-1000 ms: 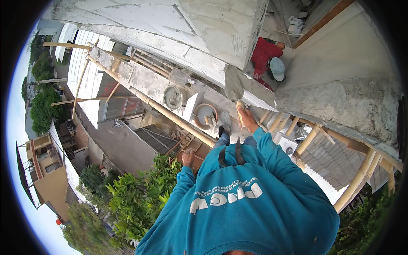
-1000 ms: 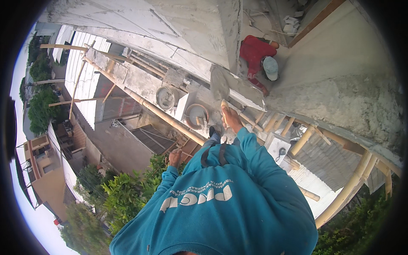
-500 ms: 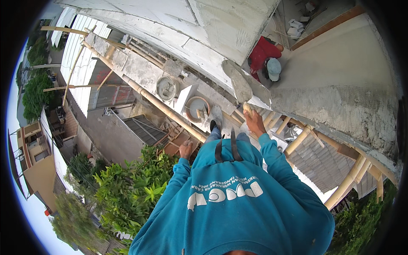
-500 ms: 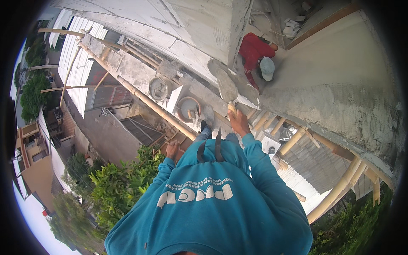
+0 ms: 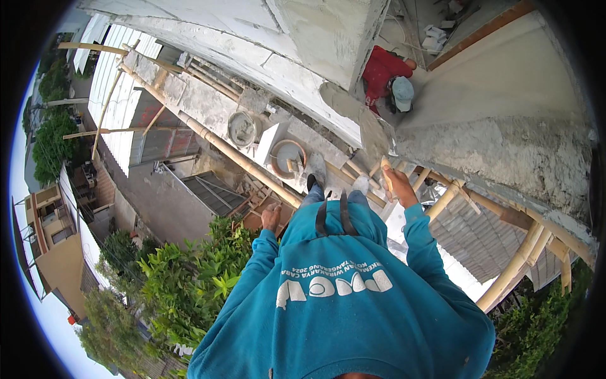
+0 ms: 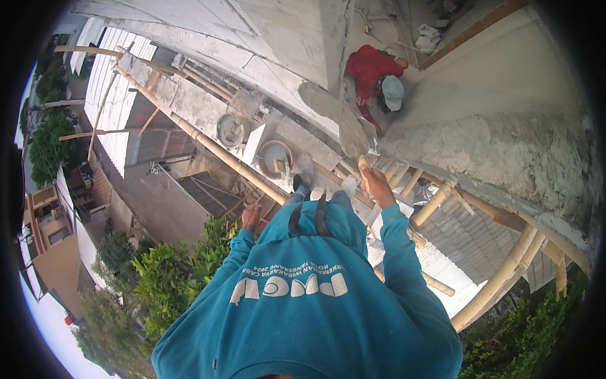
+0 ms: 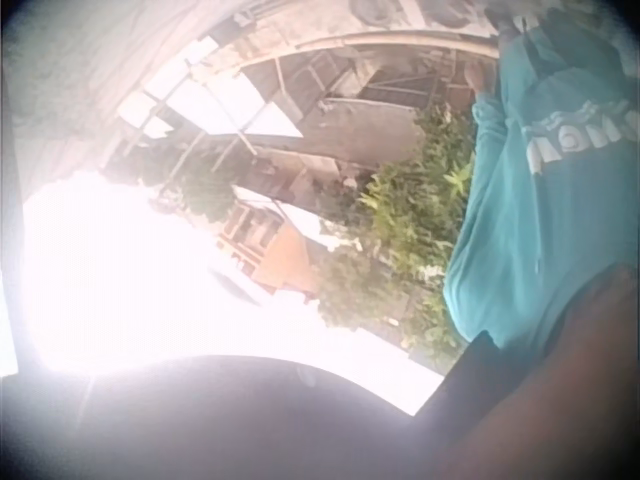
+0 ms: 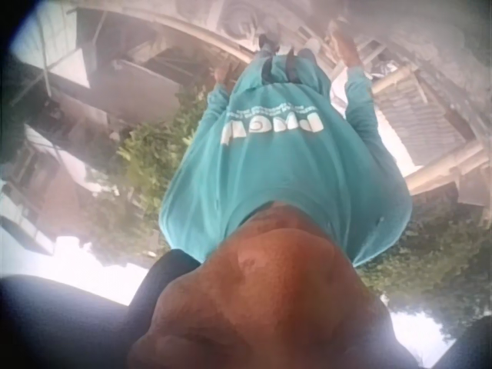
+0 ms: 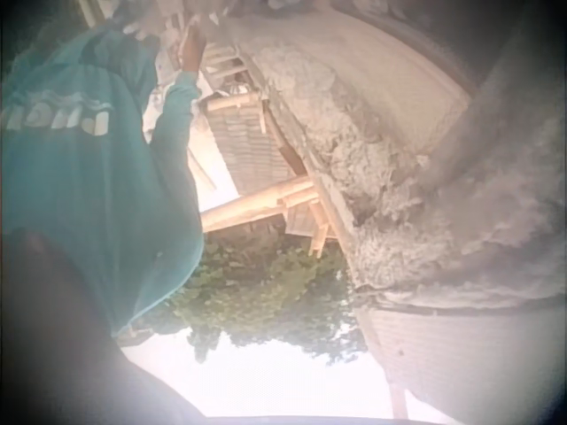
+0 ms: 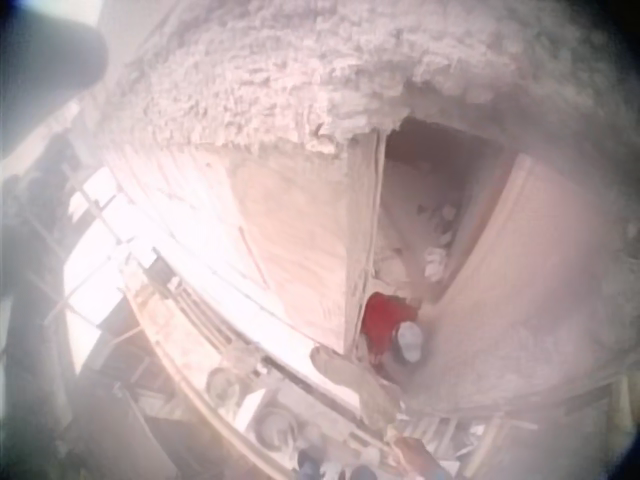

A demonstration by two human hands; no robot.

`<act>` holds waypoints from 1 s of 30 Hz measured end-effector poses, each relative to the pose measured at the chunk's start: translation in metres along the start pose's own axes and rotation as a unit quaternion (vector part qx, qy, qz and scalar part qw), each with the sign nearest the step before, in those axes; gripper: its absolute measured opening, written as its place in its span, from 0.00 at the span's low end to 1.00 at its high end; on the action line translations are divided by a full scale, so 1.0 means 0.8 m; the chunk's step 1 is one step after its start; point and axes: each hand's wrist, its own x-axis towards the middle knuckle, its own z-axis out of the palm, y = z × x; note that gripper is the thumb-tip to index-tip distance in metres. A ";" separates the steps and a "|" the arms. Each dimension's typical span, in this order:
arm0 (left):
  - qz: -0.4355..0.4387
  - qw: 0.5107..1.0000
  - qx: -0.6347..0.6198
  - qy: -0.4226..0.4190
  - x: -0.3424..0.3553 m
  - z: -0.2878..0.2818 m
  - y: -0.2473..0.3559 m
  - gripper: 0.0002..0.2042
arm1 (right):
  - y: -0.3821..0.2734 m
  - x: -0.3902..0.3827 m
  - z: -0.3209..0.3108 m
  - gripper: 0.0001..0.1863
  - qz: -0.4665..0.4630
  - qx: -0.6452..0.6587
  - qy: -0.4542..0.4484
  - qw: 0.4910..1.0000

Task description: The person handles white rectangular tiles on a bamboo scaffold, applies mortar to the back of a tile with a trowel, and places the tile against a wall. The person also uses a hammer to tap the tile into position.

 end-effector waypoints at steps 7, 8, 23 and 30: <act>0.004 0.998 -0.063 0.024 -0.019 -0.001 0.018 0.24 | 0.080 -0.023 -0.015 0.23 -0.008 -0.046 0.043 0.998; 0.015 0.998 -0.045 0.030 -0.024 -0.002 0.016 0.24 | 0.077 -0.032 -0.014 0.24 -0.006 -0.053 0.050 0.997; 0.004 0.999 -0.033 0.039 -0.049 0.039 -0.013 0.23 | 0.200 -0.030 -0.046 0.25 -0.130 -0.256 0.116 0.951; -0.012 0.999 -0.036 0.020 -0.070 0.053 0.002 0.22 | 0.135 -0.040 -0.052 0.24 -0.089 -0.151 0.077 0.981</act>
